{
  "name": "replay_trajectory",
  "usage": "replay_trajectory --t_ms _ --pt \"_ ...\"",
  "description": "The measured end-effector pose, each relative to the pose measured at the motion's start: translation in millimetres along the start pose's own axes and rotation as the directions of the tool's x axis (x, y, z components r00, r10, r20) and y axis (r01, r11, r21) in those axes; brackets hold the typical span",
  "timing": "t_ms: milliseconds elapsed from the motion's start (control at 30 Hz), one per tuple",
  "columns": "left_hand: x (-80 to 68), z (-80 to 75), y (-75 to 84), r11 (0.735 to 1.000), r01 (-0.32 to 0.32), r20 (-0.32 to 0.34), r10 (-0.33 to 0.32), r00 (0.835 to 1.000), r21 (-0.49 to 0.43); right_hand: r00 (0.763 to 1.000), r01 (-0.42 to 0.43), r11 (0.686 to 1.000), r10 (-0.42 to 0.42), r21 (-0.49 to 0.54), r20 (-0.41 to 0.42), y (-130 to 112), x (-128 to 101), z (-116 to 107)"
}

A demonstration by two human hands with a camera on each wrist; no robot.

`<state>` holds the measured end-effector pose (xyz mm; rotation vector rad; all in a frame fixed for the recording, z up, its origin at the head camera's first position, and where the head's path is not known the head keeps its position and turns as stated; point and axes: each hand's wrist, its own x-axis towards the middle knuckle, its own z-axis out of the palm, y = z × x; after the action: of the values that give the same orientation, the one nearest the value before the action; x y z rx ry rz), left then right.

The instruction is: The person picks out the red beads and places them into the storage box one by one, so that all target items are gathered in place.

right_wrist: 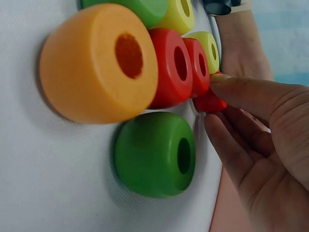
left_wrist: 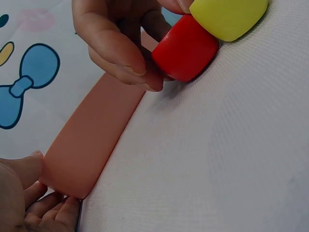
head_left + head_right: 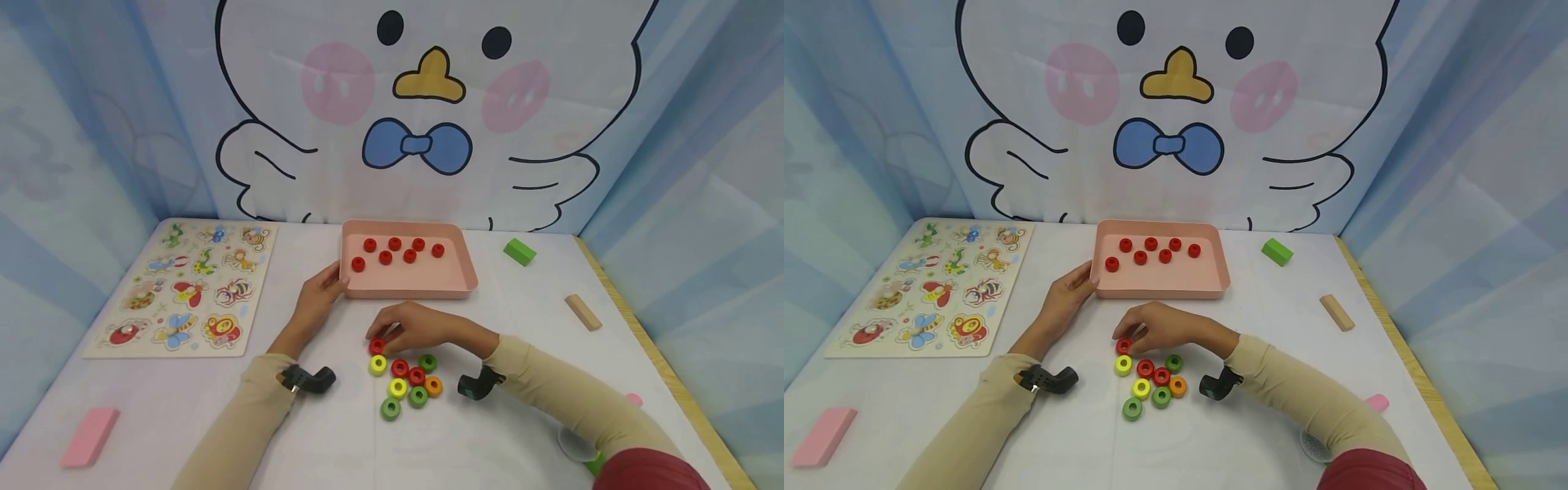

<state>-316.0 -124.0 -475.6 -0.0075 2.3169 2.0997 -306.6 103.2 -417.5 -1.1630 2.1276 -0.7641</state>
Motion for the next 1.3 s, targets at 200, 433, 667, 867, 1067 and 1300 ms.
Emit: replay_trajectory --t_ms 200,433,667,867,1067,1300 --pt "-0.7 0.6 1.5 1.0 -0.008 0.001 0.008 1.0 -0.005 1.0 -0.005 1.0 0.005 0.004 -0.008 2.4 -0.3 3.2" --pt "-0.7 0.7 1.0 1.0 0.002 -0.002 -0.002 1.0 -0.007 1.0 -0.011 1.0 0.011 0.016 -0.01 2.4 -1.7 5.4" --pt "-0.6 0.2 0.2 1.0 -0.017 0.006 0.017 1.0 -0.006 1.0 -0.015 1.0 0.015 0.018 -0.02 3.2 -2.6 6.5" --pt "-1.6 0.5 0.7 1.0 -0.016 0.001 0.016 1.0 -0.001 1.0 -0.003 0.999 0.004 0.036 -0.025 4.2 -3.5 7.3" --pt "-2.0 0.1 1.6 1.0 -0.018 0.0 0.018 1.0 -0.011 1.0 -0.008 0.999 0.009 0.033 -0.025 4.4 -2.7 7.0" --pt "-1.7 0.4 1.8 1.0 0.008 0.003 -0.009 1.0 0.005 1.0 -0.007 0.999 0.006 -0.035 -0.03 3.0 -2.4 2.2"
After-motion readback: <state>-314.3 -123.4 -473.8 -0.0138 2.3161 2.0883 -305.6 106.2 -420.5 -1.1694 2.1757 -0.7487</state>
